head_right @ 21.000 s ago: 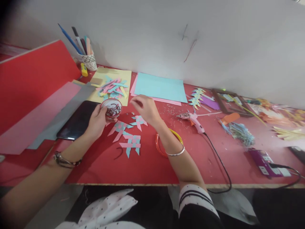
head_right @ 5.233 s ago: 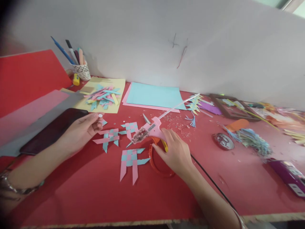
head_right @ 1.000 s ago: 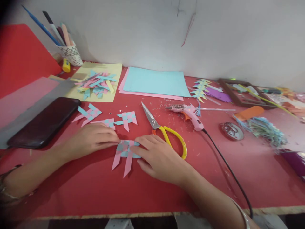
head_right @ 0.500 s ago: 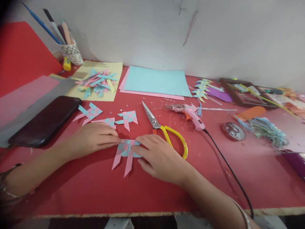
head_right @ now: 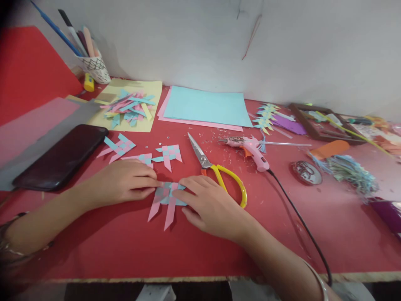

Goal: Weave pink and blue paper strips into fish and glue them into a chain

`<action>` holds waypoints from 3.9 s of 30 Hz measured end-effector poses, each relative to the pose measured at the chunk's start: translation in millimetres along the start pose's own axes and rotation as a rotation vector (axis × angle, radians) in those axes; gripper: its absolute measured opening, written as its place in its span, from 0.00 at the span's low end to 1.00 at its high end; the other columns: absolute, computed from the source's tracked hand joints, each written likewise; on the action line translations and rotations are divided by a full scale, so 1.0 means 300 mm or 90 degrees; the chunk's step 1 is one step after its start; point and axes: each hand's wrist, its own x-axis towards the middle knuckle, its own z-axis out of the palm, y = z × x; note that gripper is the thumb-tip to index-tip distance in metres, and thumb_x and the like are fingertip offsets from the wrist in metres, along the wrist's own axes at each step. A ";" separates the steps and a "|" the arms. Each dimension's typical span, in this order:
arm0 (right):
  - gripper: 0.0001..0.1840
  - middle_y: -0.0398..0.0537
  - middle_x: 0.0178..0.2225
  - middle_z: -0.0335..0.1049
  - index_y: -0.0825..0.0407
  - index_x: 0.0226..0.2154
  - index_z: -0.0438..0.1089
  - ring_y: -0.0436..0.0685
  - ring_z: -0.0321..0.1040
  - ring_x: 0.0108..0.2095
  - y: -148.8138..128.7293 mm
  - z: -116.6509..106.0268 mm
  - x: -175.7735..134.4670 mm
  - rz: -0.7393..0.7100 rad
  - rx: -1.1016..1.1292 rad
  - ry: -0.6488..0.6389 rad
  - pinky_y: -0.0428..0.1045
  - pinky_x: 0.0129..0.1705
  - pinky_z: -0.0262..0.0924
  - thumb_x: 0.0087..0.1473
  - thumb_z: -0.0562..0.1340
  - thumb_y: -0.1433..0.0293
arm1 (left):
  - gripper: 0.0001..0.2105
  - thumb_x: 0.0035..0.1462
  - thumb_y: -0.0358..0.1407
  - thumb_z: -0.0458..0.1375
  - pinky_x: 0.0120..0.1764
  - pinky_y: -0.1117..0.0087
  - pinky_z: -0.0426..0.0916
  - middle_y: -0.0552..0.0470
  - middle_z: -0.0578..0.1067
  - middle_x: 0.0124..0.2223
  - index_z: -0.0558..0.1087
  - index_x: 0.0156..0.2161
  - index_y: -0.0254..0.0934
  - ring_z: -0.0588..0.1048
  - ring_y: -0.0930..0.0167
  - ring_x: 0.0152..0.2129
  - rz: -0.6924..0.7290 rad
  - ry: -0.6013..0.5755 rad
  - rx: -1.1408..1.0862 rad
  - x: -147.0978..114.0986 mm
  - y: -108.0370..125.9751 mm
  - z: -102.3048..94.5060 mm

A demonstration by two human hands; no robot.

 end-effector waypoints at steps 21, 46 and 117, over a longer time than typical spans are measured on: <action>0.21 0.54 0.48 0.63 0.53 0.50 0.56 0.61 0.58 0.49 -0.009 0.022 -0.008 0.053 0.052 0.066 0.57 0.48 0.57 0.53 0.56 0.66 | 0.12 0.55 0.36 0.47 0.36 0.71 0.62 0.53 0.73 0.32 0.70 0.41 0.37 0.70 0.72 0.29 -0.195 0.164 -0.104 -0.008 0.002 -0.032; 0.07 0.41 0.24 0.63 0.51 0.25 0.57 0.47 0.58 0.25 0.019 0.007 -0.003 0.094 0.135 0.267 0.43 0.28 0.54 0.50 0.54 0.78 | 0.32 0.46 0.49 0.56 0.45 0.63 0.62 0.48 0.65 0.52 0.56 0.56 0.43 0.61 0.59 0.49 -0.404 0.011 -0.138 -0.045 -0.082 -0.036; 0.16 0.60 0.39 0.67 0.54 0.36 0.65 0.65 0.63 0.42 0.317 -0.059 -0.122 0.686 -0.151 0.367 0.54 0.35 0.57 0.45 0.55 0.63 | 0.18 0.56 0.44 0.41 0.35 0.69 0.64 0.48 0.73 0.32 0.69 0.28 0.38 0.71 0.69 0.31 -0.244 0.060 -0.058 0.022 -0.187 -0.033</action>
